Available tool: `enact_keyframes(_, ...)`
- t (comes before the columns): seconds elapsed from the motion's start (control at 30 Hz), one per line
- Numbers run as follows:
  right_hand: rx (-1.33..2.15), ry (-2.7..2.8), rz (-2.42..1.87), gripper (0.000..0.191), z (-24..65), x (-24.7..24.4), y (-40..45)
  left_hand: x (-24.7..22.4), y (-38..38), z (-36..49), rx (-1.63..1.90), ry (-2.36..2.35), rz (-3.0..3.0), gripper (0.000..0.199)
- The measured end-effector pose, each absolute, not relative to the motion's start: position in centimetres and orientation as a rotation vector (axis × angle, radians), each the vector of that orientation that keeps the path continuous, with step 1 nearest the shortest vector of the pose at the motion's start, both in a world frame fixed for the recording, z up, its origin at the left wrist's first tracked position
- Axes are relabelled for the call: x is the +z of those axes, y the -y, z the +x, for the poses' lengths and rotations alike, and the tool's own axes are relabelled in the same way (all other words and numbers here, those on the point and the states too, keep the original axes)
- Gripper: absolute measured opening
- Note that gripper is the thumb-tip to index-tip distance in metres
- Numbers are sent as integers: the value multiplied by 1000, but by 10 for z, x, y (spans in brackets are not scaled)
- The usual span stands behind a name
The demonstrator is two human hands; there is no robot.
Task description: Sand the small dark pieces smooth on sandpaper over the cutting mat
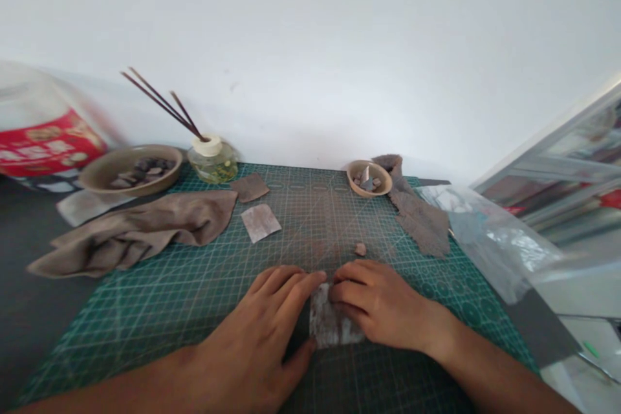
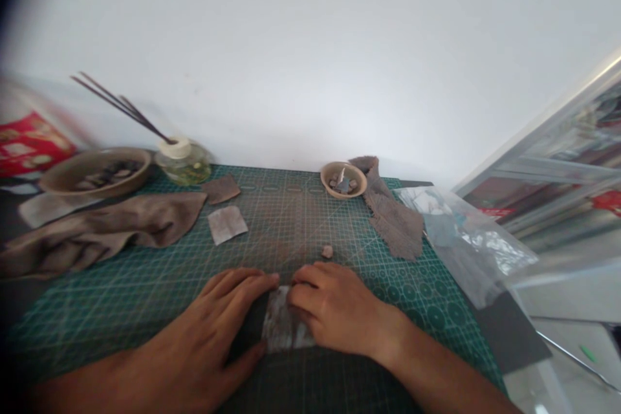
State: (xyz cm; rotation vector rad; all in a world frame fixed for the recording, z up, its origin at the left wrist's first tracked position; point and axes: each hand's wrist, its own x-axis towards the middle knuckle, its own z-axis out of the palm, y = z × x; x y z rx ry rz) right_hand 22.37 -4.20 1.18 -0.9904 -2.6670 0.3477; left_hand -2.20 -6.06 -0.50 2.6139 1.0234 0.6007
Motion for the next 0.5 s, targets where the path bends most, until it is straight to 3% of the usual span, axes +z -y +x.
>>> enact_keyframes(0.5,427,2829,-761,7,215,12,47,-11,63,-22,633,-1032,2643,70)
